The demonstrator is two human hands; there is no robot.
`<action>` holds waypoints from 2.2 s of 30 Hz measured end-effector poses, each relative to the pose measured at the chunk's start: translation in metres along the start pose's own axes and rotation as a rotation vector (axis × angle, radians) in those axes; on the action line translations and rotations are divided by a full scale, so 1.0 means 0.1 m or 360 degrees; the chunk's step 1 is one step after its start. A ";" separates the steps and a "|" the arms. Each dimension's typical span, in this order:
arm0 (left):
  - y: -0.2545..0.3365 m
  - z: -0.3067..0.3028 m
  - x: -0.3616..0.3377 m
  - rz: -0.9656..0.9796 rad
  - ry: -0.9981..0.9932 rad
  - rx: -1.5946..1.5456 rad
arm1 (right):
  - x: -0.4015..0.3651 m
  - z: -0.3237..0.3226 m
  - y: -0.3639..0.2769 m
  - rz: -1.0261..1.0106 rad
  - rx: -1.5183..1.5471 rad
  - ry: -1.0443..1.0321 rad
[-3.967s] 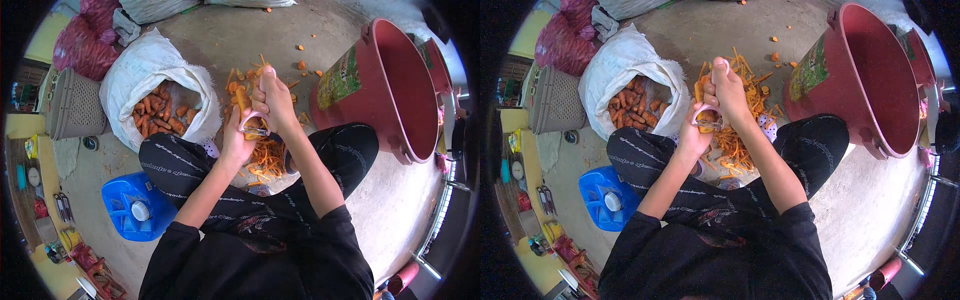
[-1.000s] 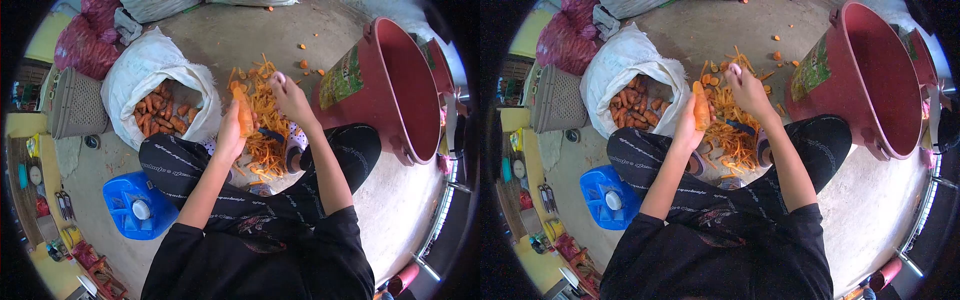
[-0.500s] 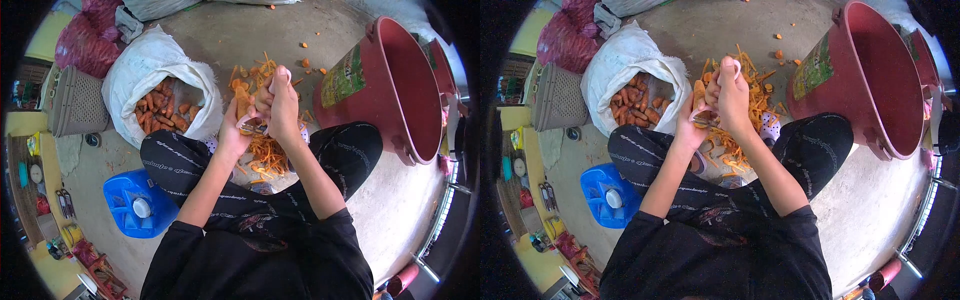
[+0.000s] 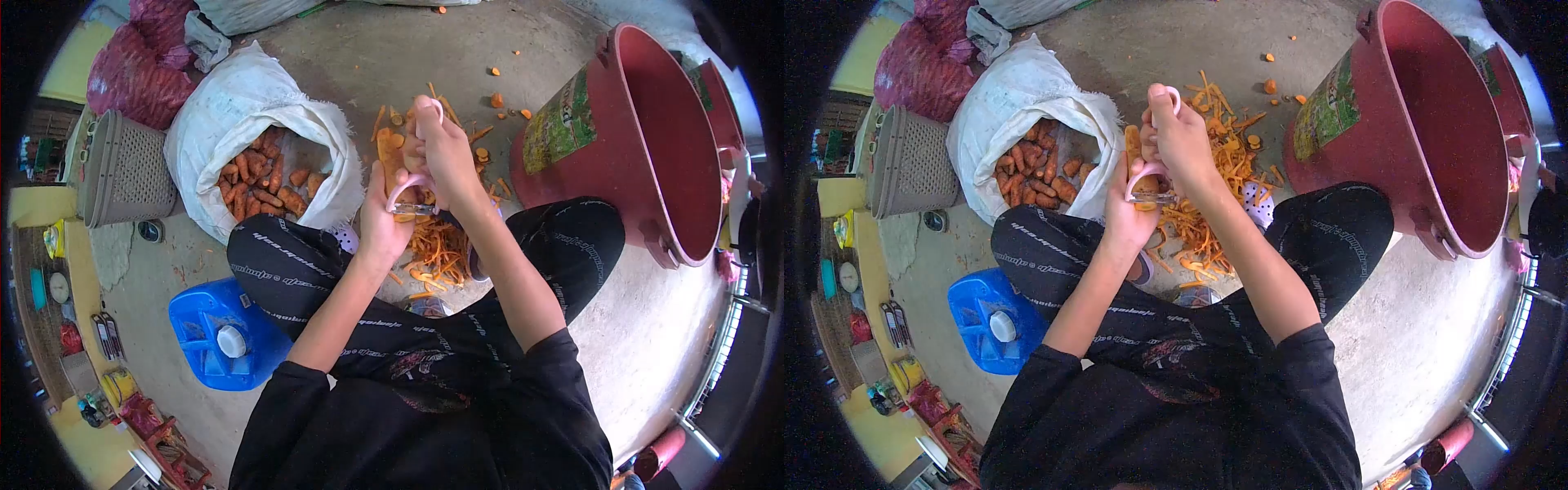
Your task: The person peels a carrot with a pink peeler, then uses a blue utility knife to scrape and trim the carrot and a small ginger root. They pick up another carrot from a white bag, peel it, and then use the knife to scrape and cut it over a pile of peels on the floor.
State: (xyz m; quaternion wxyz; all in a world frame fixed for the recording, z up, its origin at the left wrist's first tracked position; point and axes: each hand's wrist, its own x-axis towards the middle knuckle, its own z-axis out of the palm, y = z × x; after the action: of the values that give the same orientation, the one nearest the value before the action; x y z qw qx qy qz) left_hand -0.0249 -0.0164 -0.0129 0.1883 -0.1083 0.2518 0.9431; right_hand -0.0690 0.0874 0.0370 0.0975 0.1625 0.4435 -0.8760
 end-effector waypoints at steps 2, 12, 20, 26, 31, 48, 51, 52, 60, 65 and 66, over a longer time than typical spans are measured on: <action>0.01 0.03 0.00 0.0009 -0.0023 -0.0004 | 0.05 0.01 0.00 0.0048 0.0001 0.0025; 0.16 0.11 0.01 0.0088 0.0084 0.0086 | 0.20 0.12 -0.05 0.0189 -0.0013 0.0006; -0.08 -0.11 -0.04 -0.0018 0.0275 0.0288 | 0.56 -0.08 0.03 0.0060 -0.0147 0.0186; -0.03 -0.01 -0.13 -0.0184 0.0023 0.0317 | 1.09 -0.36 -0.11 -0.0326 -0.0061 0.0430; -0.03 -0.04 -0.03 -0.0226 0.0016 0.0178 | 1.10 -0.52 -0.26 -0.0829 -0.0796 0.0222; 0.04 0.02 -0.02 -0.0240 0.0040 0.0025 | -0.25 -0.02 0.02 -0.0390 0.0005 -0.0112; 0.03 -0.10 0.00 -0.0239 -0.0102 -0.0027 | -0.26 -0.04 0.06 -0.0393 -0.0014 -0.0118; 0.03 -0.06 -0.02 -0.0234 -0.0054 0.0007 | -0.26 -0.04 0.08 -0.0395 -0.0014 -0.0116; -0.11 -0.09 -0.03 -0.0150 0.0077 -0.0057 | -0.15 -0.07 0.05 -0.0227 0.0080 0.0110; -0.06 -0.10 -0.02 -0.0088 -0.0015 0.0016 | 0.02 -0.13 0.07 0.0033 0.0164 0.0065; -0.05 -0.11 -0.02 -0.0083 -0.0001 0.0018 | 0.05 -0.13 0.08 0.0037 0.0172 0.0059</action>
State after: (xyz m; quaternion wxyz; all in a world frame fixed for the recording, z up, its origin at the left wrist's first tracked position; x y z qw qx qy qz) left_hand -0.0203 -0.0186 -0.0239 0.2135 -0.1135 0.2540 0.9365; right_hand -0.0687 0.0926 0.0218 0.0905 0.1889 0.3952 -0.8944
